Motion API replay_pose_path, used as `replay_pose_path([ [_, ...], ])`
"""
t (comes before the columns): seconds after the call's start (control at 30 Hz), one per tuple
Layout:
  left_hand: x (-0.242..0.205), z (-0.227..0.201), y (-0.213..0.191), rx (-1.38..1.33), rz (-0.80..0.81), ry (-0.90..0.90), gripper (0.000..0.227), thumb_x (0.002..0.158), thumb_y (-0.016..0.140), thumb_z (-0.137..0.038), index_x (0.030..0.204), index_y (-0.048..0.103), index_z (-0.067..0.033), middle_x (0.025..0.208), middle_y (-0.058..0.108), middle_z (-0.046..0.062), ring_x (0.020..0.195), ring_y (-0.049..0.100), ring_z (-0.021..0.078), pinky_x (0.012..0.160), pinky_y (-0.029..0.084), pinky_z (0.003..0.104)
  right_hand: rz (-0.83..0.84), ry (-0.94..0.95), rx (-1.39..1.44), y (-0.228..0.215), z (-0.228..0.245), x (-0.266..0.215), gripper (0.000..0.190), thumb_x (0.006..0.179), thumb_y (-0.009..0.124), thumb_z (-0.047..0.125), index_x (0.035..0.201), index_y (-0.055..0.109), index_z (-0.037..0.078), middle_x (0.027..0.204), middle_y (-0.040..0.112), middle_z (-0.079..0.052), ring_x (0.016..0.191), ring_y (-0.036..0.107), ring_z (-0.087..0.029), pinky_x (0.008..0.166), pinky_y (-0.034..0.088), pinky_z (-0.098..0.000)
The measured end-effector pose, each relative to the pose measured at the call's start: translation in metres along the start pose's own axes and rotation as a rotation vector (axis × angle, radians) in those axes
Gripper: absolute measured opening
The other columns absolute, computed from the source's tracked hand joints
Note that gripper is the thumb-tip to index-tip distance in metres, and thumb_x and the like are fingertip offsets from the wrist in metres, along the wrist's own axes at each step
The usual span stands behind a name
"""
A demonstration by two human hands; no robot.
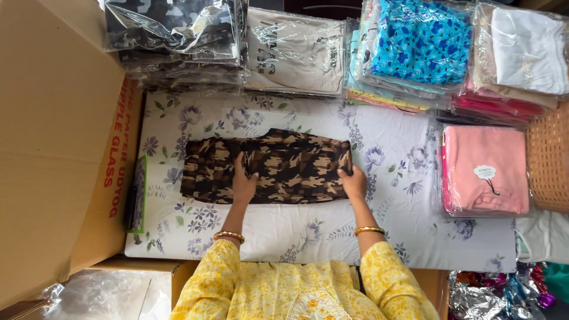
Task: Folding and packaging various clothing items like pants and shirts into plastic bags.
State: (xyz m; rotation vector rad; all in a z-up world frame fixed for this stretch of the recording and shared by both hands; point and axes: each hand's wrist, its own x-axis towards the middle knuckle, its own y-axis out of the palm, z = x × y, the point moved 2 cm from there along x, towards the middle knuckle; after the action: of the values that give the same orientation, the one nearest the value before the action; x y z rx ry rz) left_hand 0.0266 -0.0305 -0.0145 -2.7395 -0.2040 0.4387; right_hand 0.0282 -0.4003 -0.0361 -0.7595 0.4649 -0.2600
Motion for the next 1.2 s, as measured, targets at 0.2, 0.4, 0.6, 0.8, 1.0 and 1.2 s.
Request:
replay_pose_path([
  [0.2, -0.023, 0.003, 0.064, 0.075, 0.033, 0.218, 0.088, 0.079, 0.066, 0.008, 0.156, 0.03, -0.0152, 0.151, 0.052, 0.02, 0.134, 0.052, 0.0401, 0.105, 0.045, 0.043, -0.195, -0.108, -0.074, -0.082, -0.043, 0.004, 0.035, 0.084, 0.08, 0.031, 0.108, 0.073, 0.006, 0.092, 0.074, -0.018, 0.084, 0.07, -0.038, 0.077, 0.053, -0.0456],
  [0.4, -0.051, -0.059, 0.114, 0.141, 0.369, -0.086, 0.039, 0.089, 0.066, -0.007, 0.127, 0.068, -0.0157, 0.119, 0.068, 0.01, 0.102, 0.072, 0.0307, 0.095, 0.055, 0.04, -0.382, 0.101, -0.275, -0.166, -0.104, -0.011, 0.034, 0.088, 0.079, 0.035, 0.109, 0.075, 0.008, 0.096, 0.074, -0.019, 0.09, 0.069, -0.041, 0.077, 0.052, -0.0497],
  [0.6, -0.012, -0.068, 0.048, 0.374, -0.5, 0.275, 0.019, 0.089, 0.07, -0.014, 0.108, 0.069, -0.0118, 0.105, 0.063, 0.013, 0.107, 0.054, 0.0354, 0.09, 0.045, 0.05, -0.301, 0.138, -0.244, -0.151, -0.163, -0.004, 0.038, 0.087, 0.077, 0.037, 0.113, 0.073, 0.009, 0.103, 0.075, -0.017, 0.096, 0.07, -0.039, 0.084, 0.053, -0.0484],
  [0.8, 0.047, -0.058, 0.057, 0.515, -0.243, -0.045, 0.029, 0.09, 0.072, -0.039, 0.098, 0.069, -0.0115, 0.105, 0.067, 0.006, 0.111, 0.056, 0.0315, 0.09, 0.044, 0.052, -0.27, 0.231, -0.243, -0.137, -0.154, -0.01, 0.041, 0.09, 0.077, 0.042, 0.113, 0.071, 0.009, 0.105, 0.075, -0.017, 0.099, 0.069, -0.04, 0.085, 0.052, -0.05],
  [1.0, 0.078, -0.014, 0.058, 0.561, -0.454, 0.02, 0.018, 0.094, 0.068, -0.029, 0.087, 0.068, -0.0119, 0.097, 0.072, 0.005, 0.101, 0.066, 0.0303, 0.088, 0.052, 0.044, -0.239, 0.274, -0.228, -0.146, -0.16, -0.007, 0.03, 0.094, 0.072, 0.036, 0.115, 0.075, 0.014, 0.103, 0.076, -0.015, 0.098, 0.071, -0.038, 0.086, 0.053, -0.0493],
  [1.2, 0.055, -0.02, 0.047, 0.308, -0.366, -0.272, 0.022, 0.097, 0.065, -0.034, 0.102, 0.066, -0.0127, 0.088, 0.074, 0.012, 0.085, 0.07, 0.0356, 0.077, 0.053, 0.048, -0.231, 0.302, -0.18, -0.153, -0.158, -0.006, 0.031, 0.091, 0.074, 0.034, 0.114, 0.075, 0.013, 0.101, 0.075, -0.016, 0.096, 0.07, -0.037, 0.085, 0.052, -0.0476],
])
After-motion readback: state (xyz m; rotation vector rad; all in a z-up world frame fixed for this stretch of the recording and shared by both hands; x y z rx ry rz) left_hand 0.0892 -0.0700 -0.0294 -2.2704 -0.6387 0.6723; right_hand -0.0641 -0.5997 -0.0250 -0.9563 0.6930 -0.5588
